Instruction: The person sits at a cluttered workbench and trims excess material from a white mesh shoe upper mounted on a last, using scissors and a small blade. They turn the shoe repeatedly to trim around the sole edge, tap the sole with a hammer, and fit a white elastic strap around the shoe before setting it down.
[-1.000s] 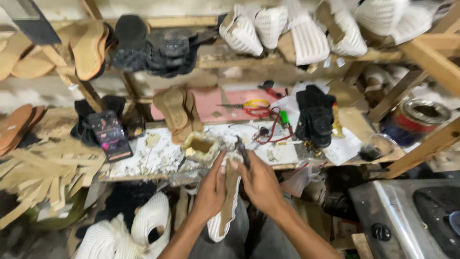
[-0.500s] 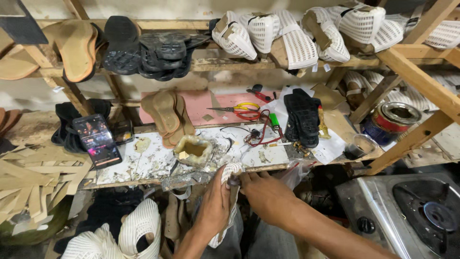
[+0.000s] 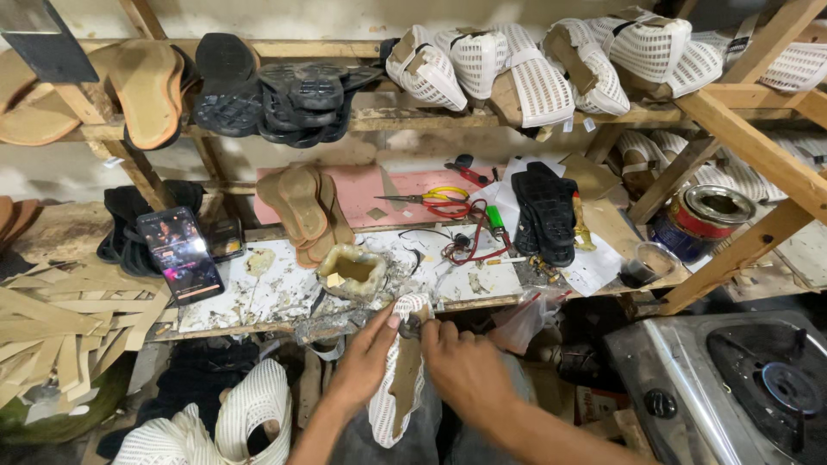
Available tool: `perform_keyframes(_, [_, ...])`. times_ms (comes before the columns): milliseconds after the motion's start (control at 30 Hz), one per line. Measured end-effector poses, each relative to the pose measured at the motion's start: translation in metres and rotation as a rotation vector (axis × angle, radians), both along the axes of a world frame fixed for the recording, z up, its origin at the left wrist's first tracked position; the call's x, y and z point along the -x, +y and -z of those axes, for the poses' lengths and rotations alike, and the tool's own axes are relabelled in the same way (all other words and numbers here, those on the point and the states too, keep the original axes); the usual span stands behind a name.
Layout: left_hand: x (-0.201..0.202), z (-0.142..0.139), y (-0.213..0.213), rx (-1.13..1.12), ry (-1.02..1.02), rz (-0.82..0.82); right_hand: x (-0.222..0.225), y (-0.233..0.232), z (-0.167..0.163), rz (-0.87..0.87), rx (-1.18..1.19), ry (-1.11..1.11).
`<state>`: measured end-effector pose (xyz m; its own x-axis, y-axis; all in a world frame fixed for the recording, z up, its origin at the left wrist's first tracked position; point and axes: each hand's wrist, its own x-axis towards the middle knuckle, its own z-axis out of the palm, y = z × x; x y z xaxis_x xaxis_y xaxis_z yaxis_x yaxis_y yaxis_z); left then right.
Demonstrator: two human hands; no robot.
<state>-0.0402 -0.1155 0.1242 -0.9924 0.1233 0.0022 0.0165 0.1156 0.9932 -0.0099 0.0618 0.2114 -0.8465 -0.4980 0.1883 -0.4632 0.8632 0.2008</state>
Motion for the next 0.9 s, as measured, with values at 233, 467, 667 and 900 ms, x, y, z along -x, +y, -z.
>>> perform_keyframes(233, [-0.003, -0.009, 0.002, 0.228, 0.179, -0.007, 0.001, 0.016, -0.001, -0.205, -0.090, 0.175])
perform_keyframes(467, [-0.027, -0.016, 0.035, 0.327, 0.398, -0.207, 0.010, 0.014, -0.031, -0.069, -0.073, -0.261])
perform_keyframes(667, [-0.036, -0.022, 0.032, 0.248, 0.345, -0.171, 0.004, 0.002, -0.044, -0.120, -0.257, -0.310])
perform_keyframes(900, [-0.040, -0.016, 0.027, 0.265, 0.436, -0.222, -0.001, 0.000, -0.041, -0.006, -0.062, -0.392])
